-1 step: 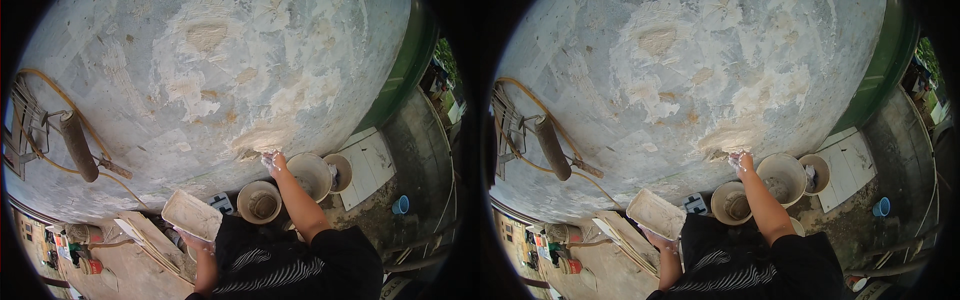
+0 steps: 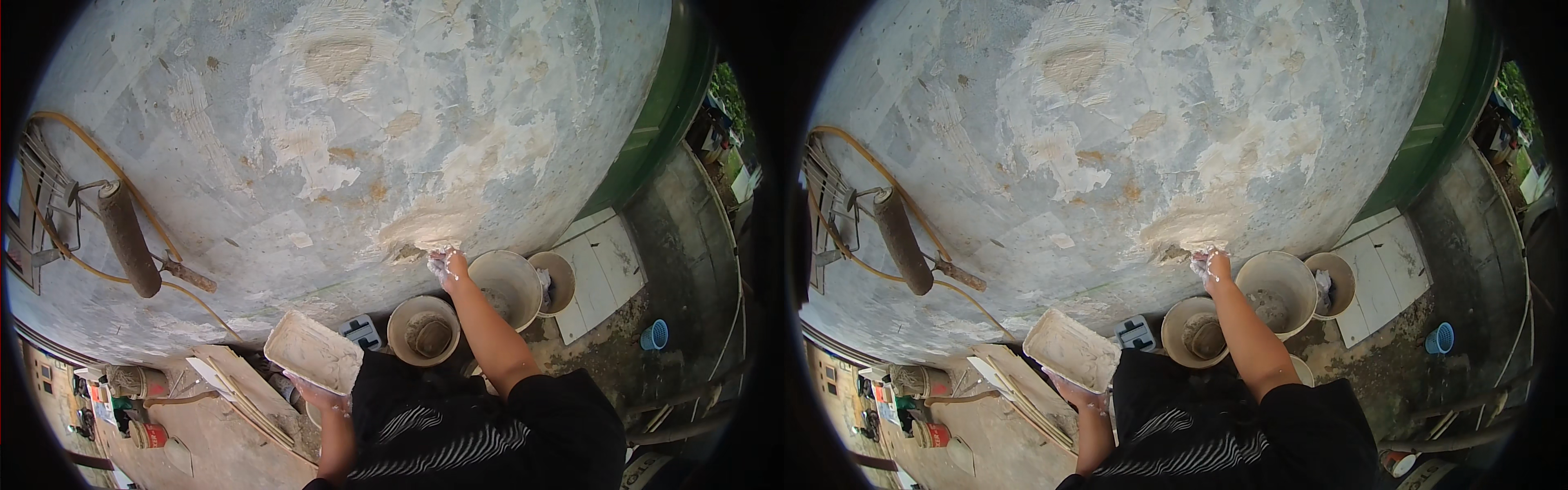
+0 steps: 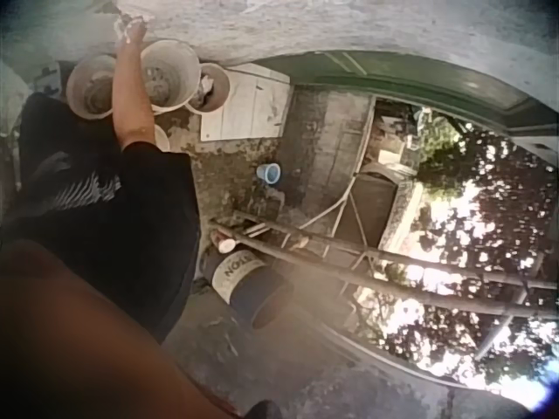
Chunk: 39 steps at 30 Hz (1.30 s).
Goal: Apply wall putty or filler to damaged areas of an exterior wall using a putty knife.
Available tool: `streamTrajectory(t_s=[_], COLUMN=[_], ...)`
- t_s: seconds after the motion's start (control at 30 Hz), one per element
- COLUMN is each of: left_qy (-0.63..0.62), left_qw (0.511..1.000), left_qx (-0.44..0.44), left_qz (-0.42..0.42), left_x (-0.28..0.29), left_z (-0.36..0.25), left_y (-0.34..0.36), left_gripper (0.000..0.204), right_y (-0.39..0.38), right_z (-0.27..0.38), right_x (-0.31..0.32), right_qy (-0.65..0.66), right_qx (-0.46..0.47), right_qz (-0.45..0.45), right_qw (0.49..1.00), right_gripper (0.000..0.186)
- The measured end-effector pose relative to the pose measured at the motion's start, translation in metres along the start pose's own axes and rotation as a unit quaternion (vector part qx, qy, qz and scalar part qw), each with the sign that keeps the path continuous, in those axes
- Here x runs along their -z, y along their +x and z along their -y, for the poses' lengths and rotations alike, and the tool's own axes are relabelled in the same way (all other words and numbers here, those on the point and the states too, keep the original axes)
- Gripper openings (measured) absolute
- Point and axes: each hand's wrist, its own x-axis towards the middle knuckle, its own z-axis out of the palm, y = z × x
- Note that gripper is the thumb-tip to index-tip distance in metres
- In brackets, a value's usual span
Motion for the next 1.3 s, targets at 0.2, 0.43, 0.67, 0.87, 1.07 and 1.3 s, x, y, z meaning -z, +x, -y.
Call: streamTrajectory(t_s=[0.2, 0.43, 0.67, 0.87, 1.07, 1.3], left_qy=[0.009, 0.036, 0.013, -0.002, -0.015, -0.021], left_qw=[1.0, 0.999, 1.0, 1.0, 1.0, 0.999], left_qx=[-0.017, -0.038, -0.013, -0.007, -0.005, 0.009], left_qz=[-0.005, -0.011, 0.009, -0.001, 0.02, 0.035], left_x=[-0.002, 0.002, -0.002, -0.009, -0.002, 0.008], left_z=[-0.003, -0.002, -0.003, 0.001, 0.002, 0.004], left_y=[-0.003, 0.001, 0.0, -0.004, -0.001, 0.003], left_gripper=[0.059, 0.064, 0.06, 0.059, 0.059, 0.061], right_y=[0.01, 0.027, -0.002, -0.015, 0.009, -0.036], right_z=[-0.008, 0.019, 0.064, 0.034, 0.005, 0.055], right_x=[0.002, -0.019, -0.014, 0.003, -0.005, -0.035], right_qy=[-0.018, 0.043, 0.095, 0.013, 0.008, 0.061], right_qx=[-0.035, 0.004, 0.055, 0.014, -0.025, 0.037], right_qz=[-0.037, -0.02, -0.016, -0.038, -0.003, 0.111], right_qw=[0.999, 0.999, 0.994, 0.999, 1.0, 0.991], right_gripper=[0.021, 0.023, 0.02, 0.021, 0.023, 0.017])
